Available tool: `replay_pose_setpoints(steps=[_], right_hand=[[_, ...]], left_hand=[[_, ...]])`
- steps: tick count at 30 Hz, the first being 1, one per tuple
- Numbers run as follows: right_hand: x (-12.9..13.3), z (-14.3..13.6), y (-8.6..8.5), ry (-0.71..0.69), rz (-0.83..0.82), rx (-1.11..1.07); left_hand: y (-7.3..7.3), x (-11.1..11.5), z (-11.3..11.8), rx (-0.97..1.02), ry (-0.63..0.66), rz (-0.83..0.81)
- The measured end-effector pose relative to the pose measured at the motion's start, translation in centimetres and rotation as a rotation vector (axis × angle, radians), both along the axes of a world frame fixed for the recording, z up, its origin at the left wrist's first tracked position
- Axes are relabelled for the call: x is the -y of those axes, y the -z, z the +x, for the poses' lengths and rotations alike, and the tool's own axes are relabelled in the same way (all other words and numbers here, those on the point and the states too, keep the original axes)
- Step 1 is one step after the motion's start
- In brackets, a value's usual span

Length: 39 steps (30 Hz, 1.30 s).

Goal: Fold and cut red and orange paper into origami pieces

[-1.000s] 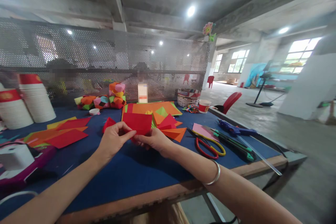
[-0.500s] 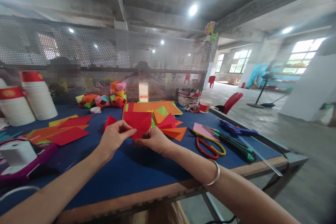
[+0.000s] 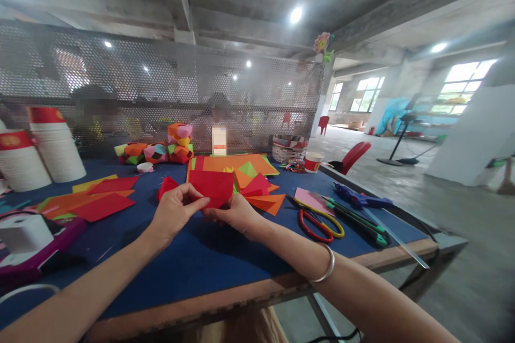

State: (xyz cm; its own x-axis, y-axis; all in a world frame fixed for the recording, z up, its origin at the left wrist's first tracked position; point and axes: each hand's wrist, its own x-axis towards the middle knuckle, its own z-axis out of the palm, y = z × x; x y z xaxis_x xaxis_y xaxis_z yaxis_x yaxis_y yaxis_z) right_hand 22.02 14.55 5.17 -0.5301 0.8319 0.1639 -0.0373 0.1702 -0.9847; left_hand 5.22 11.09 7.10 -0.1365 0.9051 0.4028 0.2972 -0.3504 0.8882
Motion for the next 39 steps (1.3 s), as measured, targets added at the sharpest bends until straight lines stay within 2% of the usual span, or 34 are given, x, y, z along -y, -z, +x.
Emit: replay_pose_setpoints(steps=[7,13,17,21,23,27,33,39], right_hand=[[0.1,-0.1,-0.2,0.042,-0.019,-0.011],[-0.1,0.0,-0.1,0.019,-0.011,-0.004],[-0.2,0.1,-0.1,0.01,-0.016,0.014],[-0.3,0.0,0.0,0.046,-0.023,0.019],[-0.4,0.0,0.0,0.079,-0.015,0.014],[-0.4,0.1,-0.1,0.101,0.008,-0.001],[-0.3,0.2,-0.2,0.086,0.034,0.011],[-0.3,0.0,-0.3,0.063,0.042,0.014]], left_hand=[[-0.2,-0.3,-0.2,-0.015,-0.01,0.01],[-0.6,-0.4,-0.5,0.034,0.003,-0.029],[-0.7,-0.4,-0.6,0.116,0.065,-0.078],[-0.9,-0.6,-0.7,0.232,0.021,-0.109],[-1.0,-0.5,-0.8,0.254,0.066,-0.154],[-0.9,-0.3,-0.9,0.168,0.201,-0.277],[-0.4,-0.4,-1.1,0.169,0.151,-0.342],[-0.7,-0.6,-1.0,0.247,0.16,-0.375]])
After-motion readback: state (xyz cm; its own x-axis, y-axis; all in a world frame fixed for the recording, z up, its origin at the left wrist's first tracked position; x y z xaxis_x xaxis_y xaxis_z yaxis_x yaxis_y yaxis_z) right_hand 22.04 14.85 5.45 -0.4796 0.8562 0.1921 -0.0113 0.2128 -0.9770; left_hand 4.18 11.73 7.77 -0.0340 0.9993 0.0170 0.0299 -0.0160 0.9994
